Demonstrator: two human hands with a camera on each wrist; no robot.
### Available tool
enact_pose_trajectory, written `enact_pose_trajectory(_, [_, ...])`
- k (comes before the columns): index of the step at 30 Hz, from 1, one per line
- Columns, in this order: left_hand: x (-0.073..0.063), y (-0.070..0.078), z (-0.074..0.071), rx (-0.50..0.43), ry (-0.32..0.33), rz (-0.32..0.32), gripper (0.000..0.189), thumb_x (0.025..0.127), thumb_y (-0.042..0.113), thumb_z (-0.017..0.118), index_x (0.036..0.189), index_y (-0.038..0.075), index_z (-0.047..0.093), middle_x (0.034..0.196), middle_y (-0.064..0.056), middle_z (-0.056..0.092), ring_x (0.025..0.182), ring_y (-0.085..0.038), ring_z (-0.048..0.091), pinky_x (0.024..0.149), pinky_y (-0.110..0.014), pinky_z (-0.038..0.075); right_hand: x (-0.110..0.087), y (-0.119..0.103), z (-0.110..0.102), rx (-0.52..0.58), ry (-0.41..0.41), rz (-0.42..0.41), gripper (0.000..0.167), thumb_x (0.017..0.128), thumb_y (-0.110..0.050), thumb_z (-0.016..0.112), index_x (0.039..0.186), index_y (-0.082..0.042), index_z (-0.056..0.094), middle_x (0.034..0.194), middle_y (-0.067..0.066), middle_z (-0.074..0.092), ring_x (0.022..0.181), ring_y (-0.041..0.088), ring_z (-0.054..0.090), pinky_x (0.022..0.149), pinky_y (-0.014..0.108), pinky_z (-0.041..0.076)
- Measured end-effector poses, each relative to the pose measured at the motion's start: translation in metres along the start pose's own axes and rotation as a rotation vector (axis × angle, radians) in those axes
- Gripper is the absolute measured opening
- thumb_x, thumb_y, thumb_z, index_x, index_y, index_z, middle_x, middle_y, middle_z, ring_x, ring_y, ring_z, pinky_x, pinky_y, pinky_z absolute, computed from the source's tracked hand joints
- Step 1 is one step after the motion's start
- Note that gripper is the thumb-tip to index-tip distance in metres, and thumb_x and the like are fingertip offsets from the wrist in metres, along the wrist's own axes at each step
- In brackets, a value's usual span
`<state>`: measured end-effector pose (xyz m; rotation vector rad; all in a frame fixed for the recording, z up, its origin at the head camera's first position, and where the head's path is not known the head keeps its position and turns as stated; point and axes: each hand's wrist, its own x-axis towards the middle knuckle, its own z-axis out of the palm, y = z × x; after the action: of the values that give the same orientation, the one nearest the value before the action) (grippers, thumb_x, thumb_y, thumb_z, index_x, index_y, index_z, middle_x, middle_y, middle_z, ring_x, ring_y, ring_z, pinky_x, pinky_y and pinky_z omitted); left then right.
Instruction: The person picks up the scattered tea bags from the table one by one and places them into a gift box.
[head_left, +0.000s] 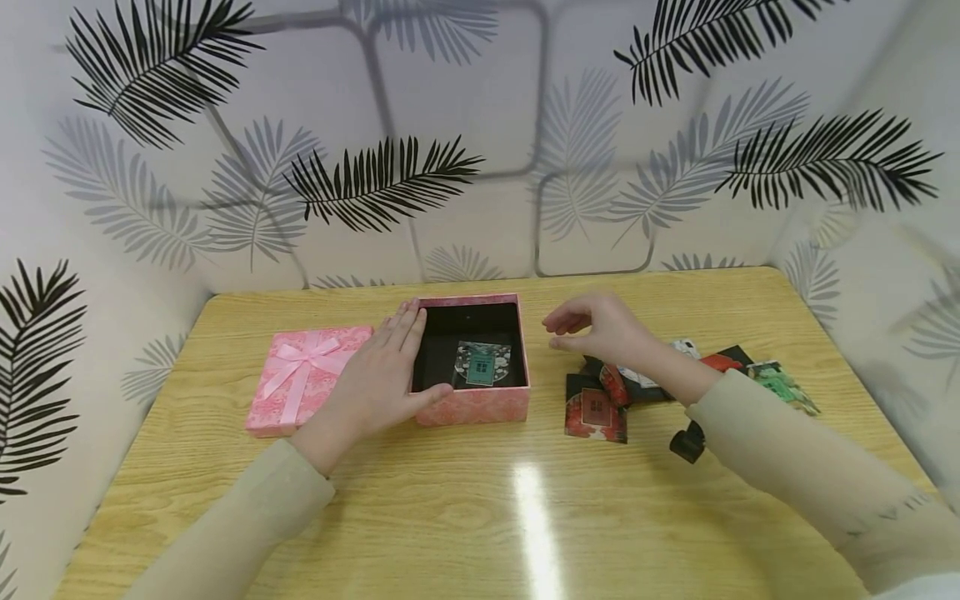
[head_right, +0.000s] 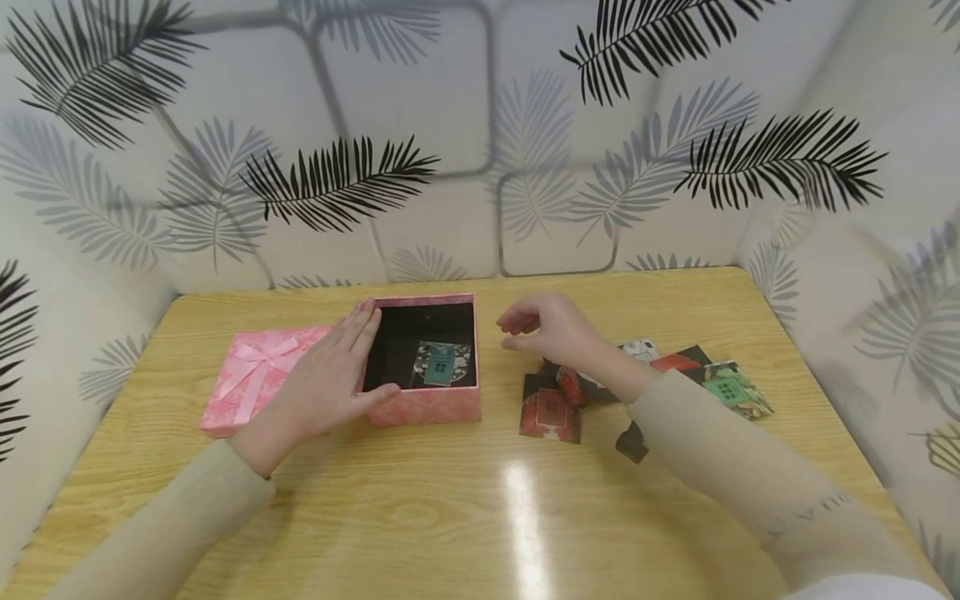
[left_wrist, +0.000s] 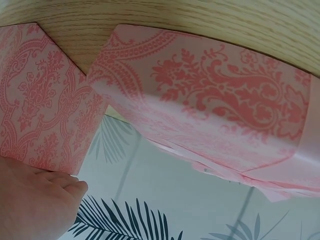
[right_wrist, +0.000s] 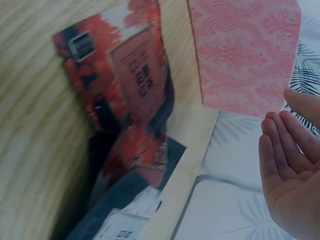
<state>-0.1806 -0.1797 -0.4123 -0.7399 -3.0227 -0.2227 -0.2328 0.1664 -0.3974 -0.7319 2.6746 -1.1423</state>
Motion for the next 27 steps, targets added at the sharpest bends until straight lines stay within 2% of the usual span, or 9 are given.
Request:
enact_pose_trajectory(7, [0.0,-0.001,0.002,-0.007,0.01,0.007,0.11,0.097,0.069,0.06,0.168,-0.003,0.017,0.177,-0.021,0.017,0.166,-0.036,0.018,0.134,-0.052,0.022,-0.013,0.021,0.001,0.011,-0.054,-0.015,0.029,0.093,-0.004,0.08,0.12,0.004,0.076,0.114,0.02,0.079,0.105,0.035,0.075,0.094,0.048,0.063])
enact_pose_trajectory(11, [0.0,-0.001,0.001,-0.006,0.013,0.008,0.11,0.097,0.07,0.06,0.168,-0.003,0.018,0.177,-0.02,0.017,0.166,-0.036,0.018,0.134,-0.052,0.022,-0.02,0.031,0.004,-0.004,-0.079,0.011,0.031,0.091,-0.008,0.083,0.119,0.002,0.077,0.113,0.018,0.079,0.102,0.032,0.075,0.091,0.046,0.064])
enact_pose_trajectory(18, [-0.001,-0.001,0.002,-0.013,0.012,0.006,0.11,0.097,0.069,0.06,0.168,-0.003,0.017,0.178,-0.02,0.017,0.166,-0.036,0.017,0.134,-0.052,0.022,-0.032,0.049,0.011,-0.013,-0.126,0.035,0.033,0.091,-0.012,0.084,0.121,0.0,0.077,0.114,0.014,0.079,0.105,0.03,0.075,0.093,0.046,0.062])
enact_pose_trajectory(27, [-0.002,-0.001,0.002,-0.02,0.011,0.005,0.11,0.097,0.069,0.06,0.168,-0.003,0.017,0.178,-0.02,0.016,0.166,-0.035,0.017,0.135,-0.052,0.021,-0.039,0.06,0.018,-0.021,-0.126,0.042,0.037,0.092,-0.012,0.084,0.126,-0.003,0.074,0.12,0.014,0.078,0.11,0.032,0.073,0.096,0.046,0.062])
